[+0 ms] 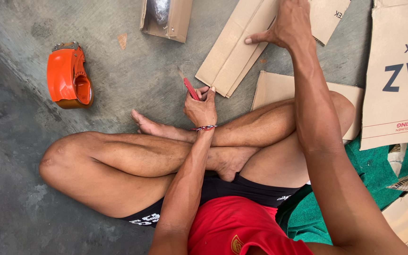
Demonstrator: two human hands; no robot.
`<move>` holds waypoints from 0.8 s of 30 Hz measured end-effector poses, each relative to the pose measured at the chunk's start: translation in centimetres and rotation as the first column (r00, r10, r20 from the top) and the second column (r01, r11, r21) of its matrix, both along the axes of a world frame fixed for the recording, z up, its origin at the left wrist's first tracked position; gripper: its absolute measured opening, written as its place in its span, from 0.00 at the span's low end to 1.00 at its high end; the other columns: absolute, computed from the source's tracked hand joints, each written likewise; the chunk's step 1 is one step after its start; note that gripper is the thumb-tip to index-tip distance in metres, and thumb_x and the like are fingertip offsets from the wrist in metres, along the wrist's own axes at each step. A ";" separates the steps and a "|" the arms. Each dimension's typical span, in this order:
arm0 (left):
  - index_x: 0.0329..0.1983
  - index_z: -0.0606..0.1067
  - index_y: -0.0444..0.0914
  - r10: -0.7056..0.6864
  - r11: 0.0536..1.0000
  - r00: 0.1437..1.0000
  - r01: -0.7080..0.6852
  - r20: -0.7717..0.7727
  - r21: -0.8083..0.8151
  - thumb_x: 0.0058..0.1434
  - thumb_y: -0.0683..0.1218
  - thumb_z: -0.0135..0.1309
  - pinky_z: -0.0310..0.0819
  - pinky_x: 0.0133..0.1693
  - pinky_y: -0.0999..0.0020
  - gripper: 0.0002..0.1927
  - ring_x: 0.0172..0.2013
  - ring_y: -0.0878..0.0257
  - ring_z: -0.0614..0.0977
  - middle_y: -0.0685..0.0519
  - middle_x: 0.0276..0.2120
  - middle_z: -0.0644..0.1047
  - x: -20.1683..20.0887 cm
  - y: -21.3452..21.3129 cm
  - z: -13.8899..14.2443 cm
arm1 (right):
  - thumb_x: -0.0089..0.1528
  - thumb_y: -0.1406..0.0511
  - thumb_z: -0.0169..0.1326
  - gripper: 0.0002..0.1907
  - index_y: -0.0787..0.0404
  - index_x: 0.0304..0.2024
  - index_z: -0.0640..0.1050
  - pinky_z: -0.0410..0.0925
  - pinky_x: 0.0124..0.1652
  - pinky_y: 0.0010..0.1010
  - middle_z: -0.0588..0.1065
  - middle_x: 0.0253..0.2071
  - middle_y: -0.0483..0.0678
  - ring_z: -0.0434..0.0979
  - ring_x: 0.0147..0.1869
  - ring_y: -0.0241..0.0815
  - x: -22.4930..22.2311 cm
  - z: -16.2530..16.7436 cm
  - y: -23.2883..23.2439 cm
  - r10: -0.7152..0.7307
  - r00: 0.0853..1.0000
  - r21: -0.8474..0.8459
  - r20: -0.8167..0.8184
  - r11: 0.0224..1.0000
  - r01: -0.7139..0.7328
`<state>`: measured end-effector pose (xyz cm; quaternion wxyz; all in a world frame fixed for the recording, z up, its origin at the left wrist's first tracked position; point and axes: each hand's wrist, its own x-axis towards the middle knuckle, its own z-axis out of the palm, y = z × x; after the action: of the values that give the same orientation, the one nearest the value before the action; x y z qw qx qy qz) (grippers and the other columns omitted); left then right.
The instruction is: The person sits on the floor and assembles a cardboard box by cutting a larger cardboard sheet with a utility knife, folding the pieces, and taping them together with a tape dispenser. The person handles cardboard, a utility knife, and a tape dispenser to form a rectangular box.
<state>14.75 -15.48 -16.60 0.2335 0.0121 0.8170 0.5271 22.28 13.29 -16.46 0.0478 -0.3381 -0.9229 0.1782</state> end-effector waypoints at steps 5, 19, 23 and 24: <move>0.27 0.69 0.34 0.019 0.999 0.999 -0.017 -0.037 0.041 0.53 0.39 0.67 0.77 0.33 0.67 0.15 0.27 0.65 0.85 0.55 0.27 0.81 0.2 0.0 0.3 | 0.31 0.33 0.78 0.76 0.84 0.60 0.66 0.64 0.56 0.58 0.67 0.58 0.74 0.64 0.66 0.69 0.0 -0.1 -0.7 -0.058 0.979 0.053 0.197 0.997 0.049; 0.51 0.74 0.32 -0.538 0.804 0.702 0.594 -0.467 -0.034 0.76 0.49 0.40 0.73 0.44 0.51 0.17 0.41 0.46 0.79 0.39 0.40 0.76 -3.2 9.1 5.3 | 0.23 0.31 0.74 0.89 0.79 0.70 0.56 0.67 0.56 0.59 0.56 0.69 0.62 0.57 0.73 0.59 0.8 0.6 -0.7 -0.149 0.955 0.042 0.255 0.989 0.143; 0.39 0.74 0.33 -0.742 0.665 0.602 0.715 -0.294 -0.215 0.73 0.49 0.43 0.78 0.33 0.53 0.15 0.28 0.47 0.84 0.43 0.24 0.79 -5.0 17.7 3.8 | 0.22 0.32 0.75 0.89 0.78 0.70 0.54 0.66 0.55 0.59 0.55 0.68 0.61 0.54 0.73 0.59 0.6 0.7 -0.5 -0.164 0.940 0.029 0.300 0.986 0.163; 0.40 0.73 0.33 -0.757 0.648 0.575 0.721 -0.310 -0.246 0.72 0.48 0.43 0.78 0.33 0.52 0.14 0.28 0.45 0.84 0.42 0.25 0.79 -5.1 19.5 3.5 | 0.22 0.32 0.75 0.89 0.78 0.71 0.54 0.65 0.56 0.60 0.55 0.67 0.61 0.54 0.73 0.59 0.5 0.8 -0.4 -0.167 0.936 0.037 0.310 0.986 0.163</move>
<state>9.63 3.99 -13.10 0.2664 0.4442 0.7894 0.3294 22.79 12.85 -15.65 -0.0823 -0.4380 -0.8880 0.1131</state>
